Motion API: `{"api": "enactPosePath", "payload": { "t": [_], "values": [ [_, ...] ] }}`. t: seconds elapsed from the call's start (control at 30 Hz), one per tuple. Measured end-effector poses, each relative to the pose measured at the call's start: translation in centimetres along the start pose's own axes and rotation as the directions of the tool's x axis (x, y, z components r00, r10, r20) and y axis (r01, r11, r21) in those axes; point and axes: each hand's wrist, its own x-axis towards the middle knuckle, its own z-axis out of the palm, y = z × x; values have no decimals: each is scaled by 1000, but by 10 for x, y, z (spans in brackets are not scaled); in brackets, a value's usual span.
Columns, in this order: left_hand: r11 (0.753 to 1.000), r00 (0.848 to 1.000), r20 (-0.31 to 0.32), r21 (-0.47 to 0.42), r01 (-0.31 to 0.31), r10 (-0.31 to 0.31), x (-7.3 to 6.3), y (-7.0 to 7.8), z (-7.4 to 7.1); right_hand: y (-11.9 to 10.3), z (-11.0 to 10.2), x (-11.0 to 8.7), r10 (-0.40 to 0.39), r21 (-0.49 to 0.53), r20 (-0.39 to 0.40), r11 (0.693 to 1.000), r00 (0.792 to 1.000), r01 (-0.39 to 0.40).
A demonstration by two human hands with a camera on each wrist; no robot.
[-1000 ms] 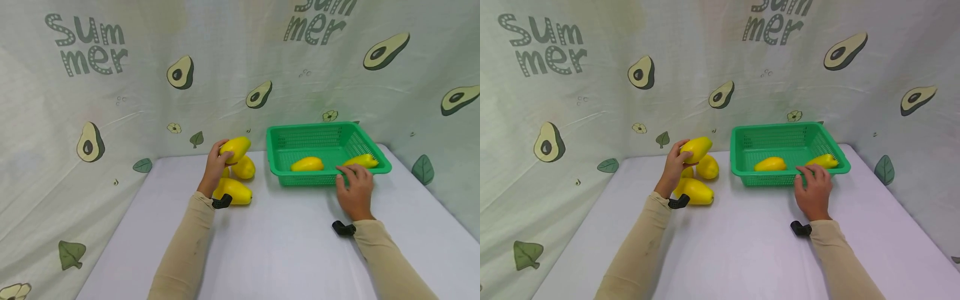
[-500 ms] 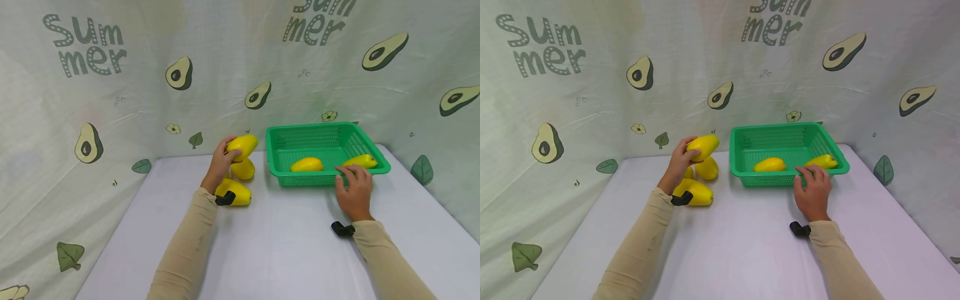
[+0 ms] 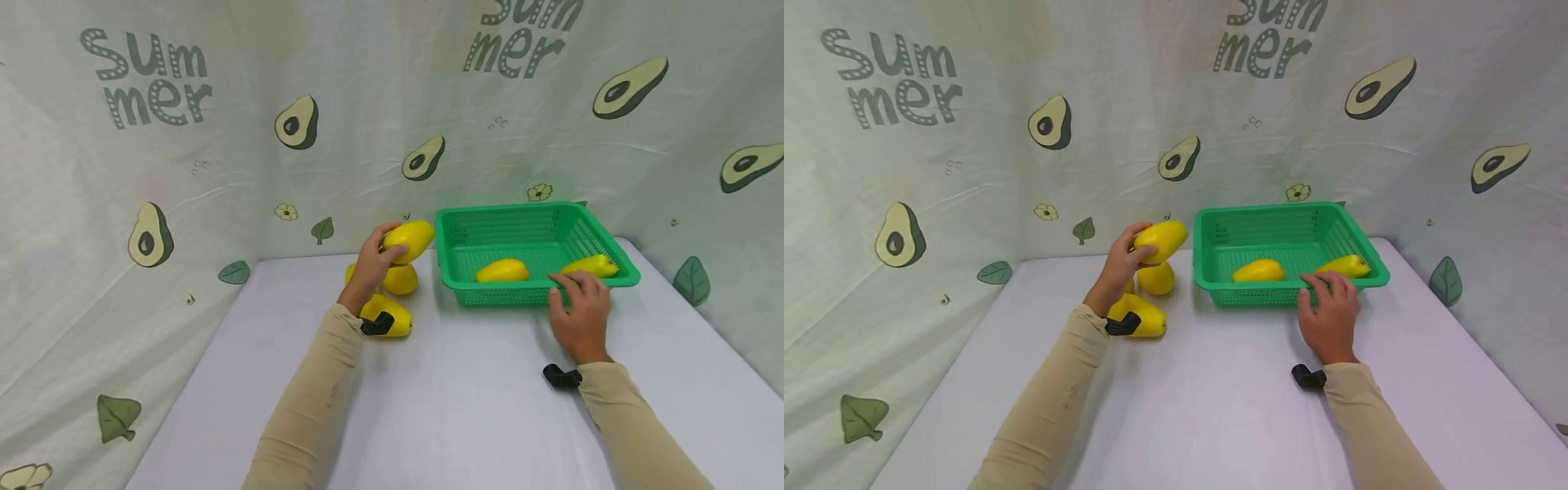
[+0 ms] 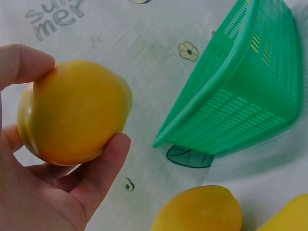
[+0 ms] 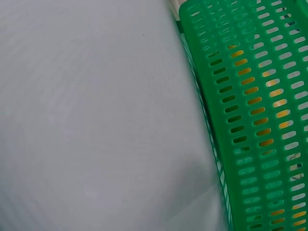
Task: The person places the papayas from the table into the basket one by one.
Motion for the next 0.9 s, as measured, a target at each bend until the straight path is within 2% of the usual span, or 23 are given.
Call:
{"api": "enactPosePath", "payload": {
  "t": [0.33,0.47,0.63,0.9],
  "values": [
    [997,1000,17,77,-13,12,6,7,13,-1,1,-1,-8,1,4,1000,1000,8],
    [991,999,42,130,-13,7,8,8,23,1,-1,-3,7,-10,7,1000,1000,-7],
    [979,998,64,201,-42,29,12,10,36,3,-1,-4,12,-8,4,1000,1000,-12],
    [971,996,90,235,-39,19,16,17,48,1,1,-1,22,-6,3,1000,1000,-22]
  ]
}}
